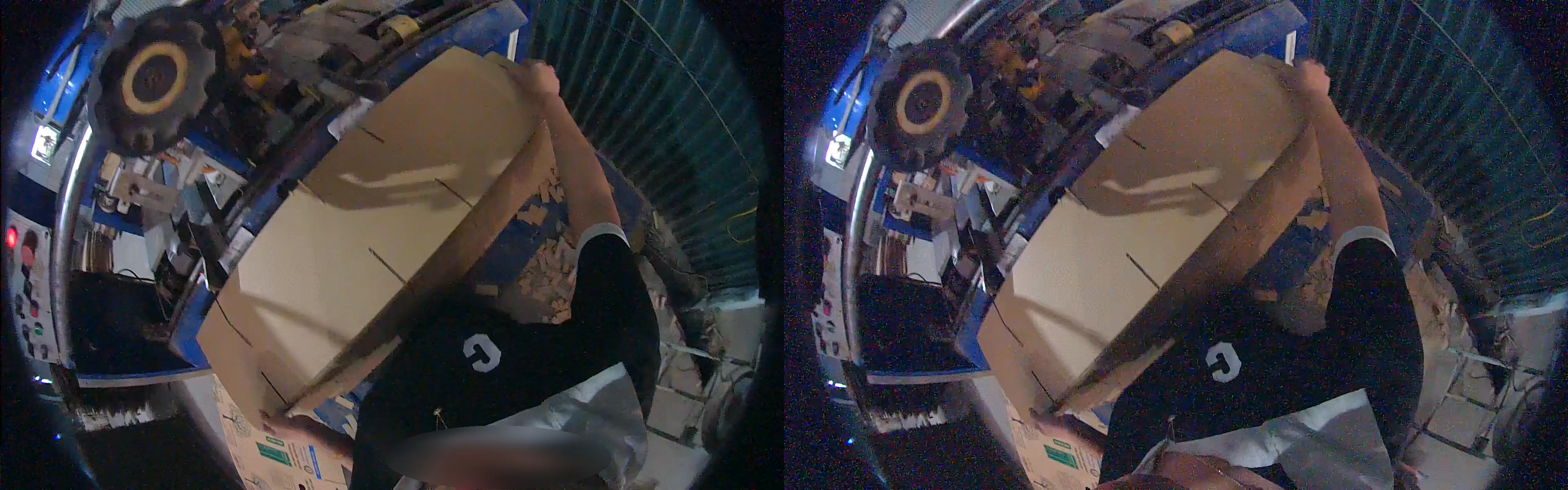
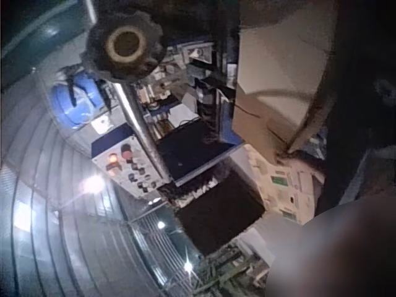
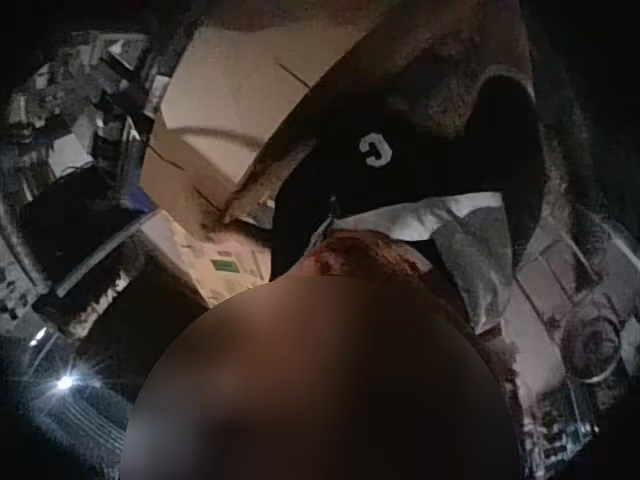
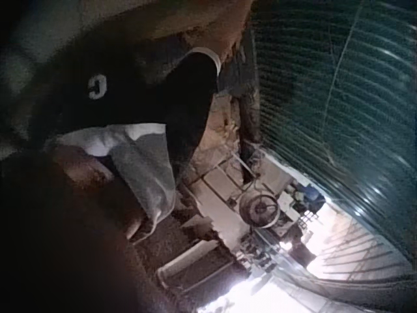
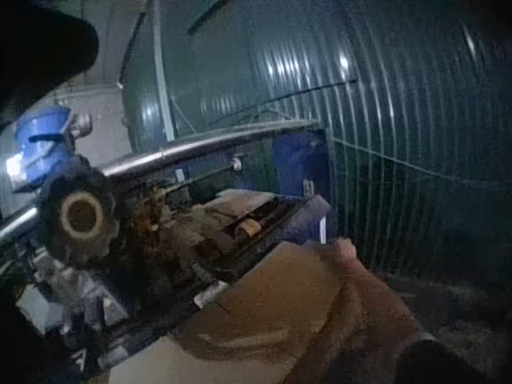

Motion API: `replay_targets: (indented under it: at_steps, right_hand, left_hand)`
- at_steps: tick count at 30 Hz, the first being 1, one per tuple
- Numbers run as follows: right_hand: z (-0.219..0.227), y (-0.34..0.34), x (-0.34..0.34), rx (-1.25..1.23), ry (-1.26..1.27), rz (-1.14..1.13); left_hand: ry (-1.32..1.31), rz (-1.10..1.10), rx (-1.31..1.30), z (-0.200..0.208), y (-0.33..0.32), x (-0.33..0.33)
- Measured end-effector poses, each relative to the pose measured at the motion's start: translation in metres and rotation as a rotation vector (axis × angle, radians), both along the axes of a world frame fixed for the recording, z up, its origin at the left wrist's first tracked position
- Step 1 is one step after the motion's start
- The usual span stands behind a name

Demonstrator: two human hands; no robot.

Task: The person repeatedly folds flat cardboard sheets along pre-scored lines into box shapes on a workbench. They handle each sheet one at a time, creasing the flaps and stacking the folded pieces.

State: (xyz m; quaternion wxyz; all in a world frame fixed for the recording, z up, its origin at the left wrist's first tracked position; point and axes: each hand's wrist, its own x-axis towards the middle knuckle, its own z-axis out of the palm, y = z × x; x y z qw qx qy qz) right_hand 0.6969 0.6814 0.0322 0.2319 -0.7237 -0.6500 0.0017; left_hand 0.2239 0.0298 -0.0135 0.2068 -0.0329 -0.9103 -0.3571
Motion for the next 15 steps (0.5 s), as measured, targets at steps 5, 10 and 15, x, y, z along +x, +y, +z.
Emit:
replay_targets:
  at_steps: [5,10,15]
  right_hand:
    - [-0.013,0.037,-0.028,-0.031,0.195,-0.02]
    - [-0.014,0.056,-0.025,0.033,-0.02,-0.012]
    - [-0.014,0.057,-0.008,0.055,0.019,0.035]
  left_hand:
    - [-0.194,0.171,0.692,0.007,-0.007,-0.018]
    - [-0.163,0.076,0.417,0.013,-0.009,-0.022]
    - [-0.091,0.091,0.658,0.02,0.003,-0.024]
